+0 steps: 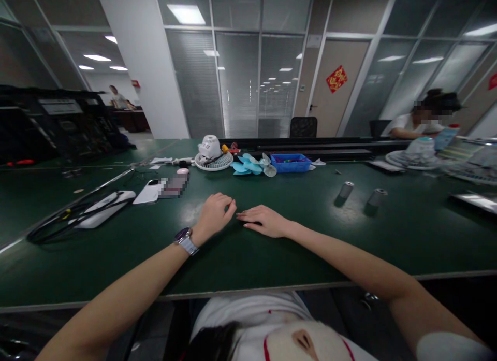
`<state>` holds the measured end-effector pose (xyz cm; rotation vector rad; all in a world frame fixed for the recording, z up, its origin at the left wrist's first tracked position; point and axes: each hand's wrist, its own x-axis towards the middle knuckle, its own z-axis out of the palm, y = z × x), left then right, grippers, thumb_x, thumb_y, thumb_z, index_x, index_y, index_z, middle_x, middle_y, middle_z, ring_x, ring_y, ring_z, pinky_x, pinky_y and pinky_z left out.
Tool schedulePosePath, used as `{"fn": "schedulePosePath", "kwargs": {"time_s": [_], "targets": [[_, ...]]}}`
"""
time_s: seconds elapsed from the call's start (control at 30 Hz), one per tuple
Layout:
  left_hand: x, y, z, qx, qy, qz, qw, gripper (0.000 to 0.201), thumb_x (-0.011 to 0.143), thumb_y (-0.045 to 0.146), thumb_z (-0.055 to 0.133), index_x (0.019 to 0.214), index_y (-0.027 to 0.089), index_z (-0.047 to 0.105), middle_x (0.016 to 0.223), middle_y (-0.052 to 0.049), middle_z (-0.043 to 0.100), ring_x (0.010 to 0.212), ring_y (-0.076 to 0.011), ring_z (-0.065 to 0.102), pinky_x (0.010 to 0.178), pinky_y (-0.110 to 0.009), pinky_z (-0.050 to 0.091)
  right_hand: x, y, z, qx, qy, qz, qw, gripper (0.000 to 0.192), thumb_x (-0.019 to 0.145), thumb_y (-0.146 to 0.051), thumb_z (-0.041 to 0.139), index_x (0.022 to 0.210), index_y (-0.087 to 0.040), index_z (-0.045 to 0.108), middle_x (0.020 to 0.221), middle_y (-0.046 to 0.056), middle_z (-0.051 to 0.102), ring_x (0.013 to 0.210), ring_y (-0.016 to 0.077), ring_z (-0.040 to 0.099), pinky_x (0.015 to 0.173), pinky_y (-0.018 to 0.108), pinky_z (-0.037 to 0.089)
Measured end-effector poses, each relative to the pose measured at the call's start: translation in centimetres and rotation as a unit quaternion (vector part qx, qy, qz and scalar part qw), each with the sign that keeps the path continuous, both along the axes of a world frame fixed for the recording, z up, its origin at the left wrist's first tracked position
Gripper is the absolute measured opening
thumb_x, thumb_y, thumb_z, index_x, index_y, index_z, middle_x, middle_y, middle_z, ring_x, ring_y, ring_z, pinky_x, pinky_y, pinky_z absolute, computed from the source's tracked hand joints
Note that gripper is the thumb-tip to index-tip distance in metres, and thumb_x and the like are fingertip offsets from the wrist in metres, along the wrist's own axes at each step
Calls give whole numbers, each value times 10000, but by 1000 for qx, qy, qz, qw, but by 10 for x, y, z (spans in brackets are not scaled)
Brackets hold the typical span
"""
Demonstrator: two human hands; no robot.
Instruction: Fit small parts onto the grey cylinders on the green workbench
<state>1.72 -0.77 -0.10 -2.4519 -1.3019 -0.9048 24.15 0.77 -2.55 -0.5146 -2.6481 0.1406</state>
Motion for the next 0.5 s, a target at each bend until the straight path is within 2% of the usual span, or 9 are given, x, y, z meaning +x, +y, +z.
{"fn": "schedulePosePath", "kwargs": {"time_s": [0.1,0.17,0.23,0.3,0.37,0.43,0.5], "targets": [[0,-1,1,-6,-2,-6,1000,342,960,281,404,717,189,625,742,-59,665,752,-201,565,717,-337,403,-2,0,-2,16,31,-48,998,262,949,-220,570,1167,-216,715,1097,45,738,1033,169,674,937,327,486],[0,-3,3,-8,-6,-8,1000,347,962,285,401,714,188,624,735,-58,658,742,-199,564,711,-334,406,3,2,1,31,34,-82,996,273,927,-175,588,1163,-224,717,1040,42,751,956,167,691,881,319,500],[-1,-5,5,-12,-13,-13,1000,355,966,296,396,713,189,621,736,-57,653,738,-195,565,705,-330,408,19,7,10,61,27,-119,991,332,914,-132,575,1204,-235,698,1049,43,749,941,174,690,859,323,500],[-1,-6,6,-15,-19,-18,1000,366,973,312,390,709,191,612,736,-55,646,731,-191,563,696,-326,409,52,15,26,107,34,-192,975,364,919,-127,535,1228,-248,687,1083,44,740,965,190,680,877,338,489],[-1,-6,5,-19,-20,-23,999,372,977,330,391,705,194,604,730,-52,636,721,-188,559,683,-321,405,98,23,44,154,68,-320,932,353,943,-175,492,1226,-252,690,1122,51,727,1003,217,666,913,356,469],[-1,-5,4,-24,-18,-24,999,372,975,343,400,698,198,601,713,-47,625,706,-187,552,668,-317,398,150,30,59,171,110,-470,859,347,953,-243,487,1244,-236,675,1150,71,715,1036,245,651,929,371,452],[-1,-4,2,-29,-21,-25,999,371,972,351,410,691,202,601,696,-42,616,694,-186,546,654,-313,390,200,34,68,149,133,-579,791,383,939,-263,512,1304,-234,624,1125,74,723,1017,247,652,903,354,449]]}}
